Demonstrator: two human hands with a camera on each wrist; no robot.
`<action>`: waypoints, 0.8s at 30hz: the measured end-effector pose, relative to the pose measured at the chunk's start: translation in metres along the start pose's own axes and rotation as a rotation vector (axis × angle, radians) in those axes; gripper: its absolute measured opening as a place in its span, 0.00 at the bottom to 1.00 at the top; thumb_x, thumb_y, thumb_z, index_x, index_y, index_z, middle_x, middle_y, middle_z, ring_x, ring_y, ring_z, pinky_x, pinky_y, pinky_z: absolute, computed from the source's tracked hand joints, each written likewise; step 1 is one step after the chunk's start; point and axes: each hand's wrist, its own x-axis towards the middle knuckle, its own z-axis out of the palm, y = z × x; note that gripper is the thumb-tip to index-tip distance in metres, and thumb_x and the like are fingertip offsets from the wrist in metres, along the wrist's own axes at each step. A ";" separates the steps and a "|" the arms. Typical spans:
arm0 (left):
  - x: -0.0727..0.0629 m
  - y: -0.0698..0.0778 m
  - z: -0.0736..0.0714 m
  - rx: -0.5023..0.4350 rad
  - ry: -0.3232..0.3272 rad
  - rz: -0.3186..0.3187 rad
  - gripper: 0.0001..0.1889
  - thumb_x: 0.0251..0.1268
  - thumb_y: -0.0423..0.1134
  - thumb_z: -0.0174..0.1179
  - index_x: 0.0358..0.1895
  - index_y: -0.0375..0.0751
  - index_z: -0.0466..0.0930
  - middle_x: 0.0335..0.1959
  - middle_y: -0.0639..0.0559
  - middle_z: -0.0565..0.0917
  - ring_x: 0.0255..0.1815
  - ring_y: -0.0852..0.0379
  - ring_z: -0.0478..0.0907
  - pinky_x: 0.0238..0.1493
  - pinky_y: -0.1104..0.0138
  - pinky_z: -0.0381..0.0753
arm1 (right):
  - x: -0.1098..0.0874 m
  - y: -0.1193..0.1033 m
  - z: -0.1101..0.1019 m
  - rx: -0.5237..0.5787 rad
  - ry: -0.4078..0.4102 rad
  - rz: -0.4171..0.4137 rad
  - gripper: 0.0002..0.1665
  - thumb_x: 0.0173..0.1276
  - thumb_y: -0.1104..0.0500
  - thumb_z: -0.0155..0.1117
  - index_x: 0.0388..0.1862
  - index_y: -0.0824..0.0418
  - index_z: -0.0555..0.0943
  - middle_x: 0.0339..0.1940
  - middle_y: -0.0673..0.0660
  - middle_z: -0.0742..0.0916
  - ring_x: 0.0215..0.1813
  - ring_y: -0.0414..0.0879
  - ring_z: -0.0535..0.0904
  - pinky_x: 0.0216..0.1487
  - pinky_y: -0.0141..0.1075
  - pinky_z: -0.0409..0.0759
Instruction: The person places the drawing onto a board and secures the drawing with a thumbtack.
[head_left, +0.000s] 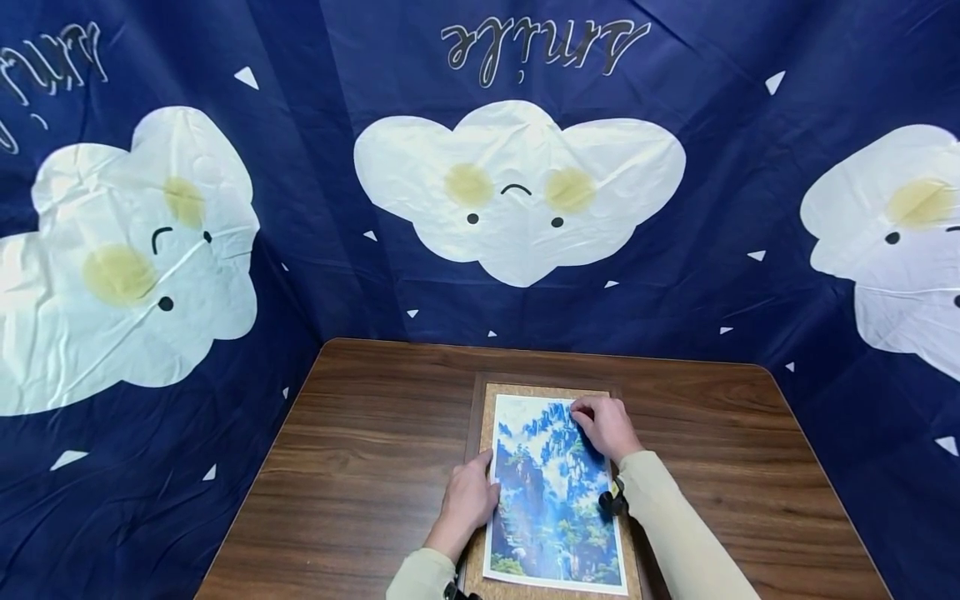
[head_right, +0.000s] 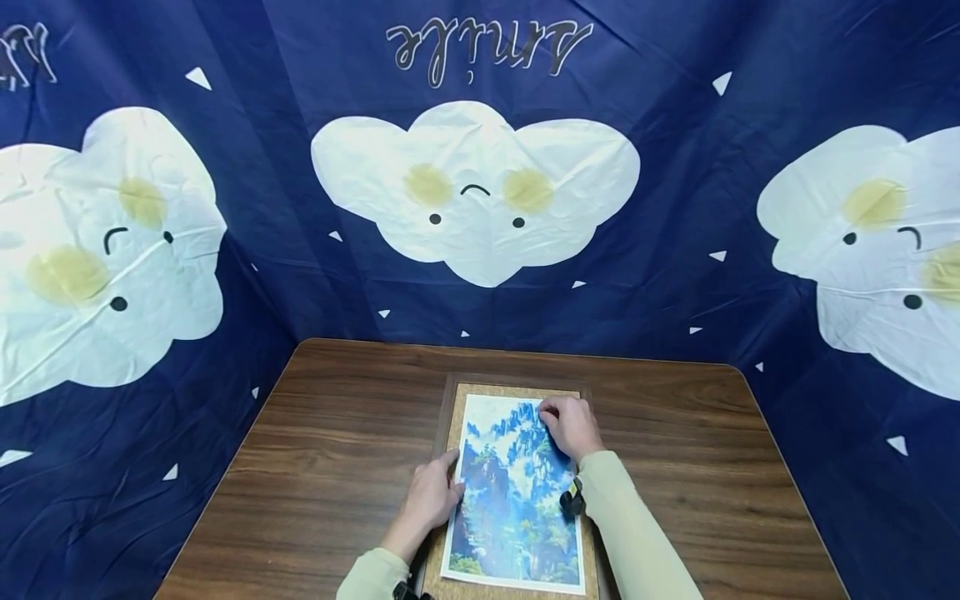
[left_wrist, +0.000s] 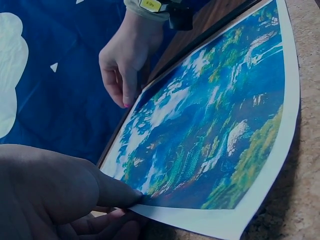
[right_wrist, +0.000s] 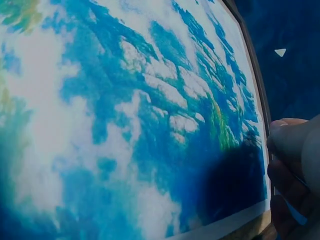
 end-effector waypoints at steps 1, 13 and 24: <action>0.000 0.000 0.000 -0.002 -0.001 -0.002 0.28 0.60 0.31 0.73 0.66 0.33 0.81 0.55 0.32 0.87 0.55 0.30 0.83 0.56 0.44 0.84 | 0.001 0.000 0.001 0.007 -0.005 0.005 0.06 0.75 0.63 0.69 0.43 0.57 0.92 0.41 0.51 0.92 0.43 0.47 0.87 0.48 0.50 0.87; -0.001 0.001 0.000 0.007 0.005 0.021 0.28 0.60 0.31 0.72 0.66 0.31 0.81 0.55 0.31 0.87 0.56 0.29 0.83 0.57 0.44 0.84 | 0.009 0.000 0.010 -0.030 -0.019 0.046 0.05 0.74 0.62 0.70 0.40 0.55 0.91 0.37 0.50 0.91 0.37 0.44 0.84 0.45 0.49 0.86; -0.001 0.001 -0.001 0.022 0.005 0.033 0.28 0.60 0.31 0.73 0.66 0.32 0.81 0.55 0.32 0.87 0.55 0.30 0.83 0.56 0.45 0.84 | 0.016 -0.003 0.011 -0.050 -0.009 0.074 0.05 0.74 0.61 0.70 0.38 0.53 0.91 0.36 0.48 0.91 0.38 0.45 0.84 0.47 0.50 0.86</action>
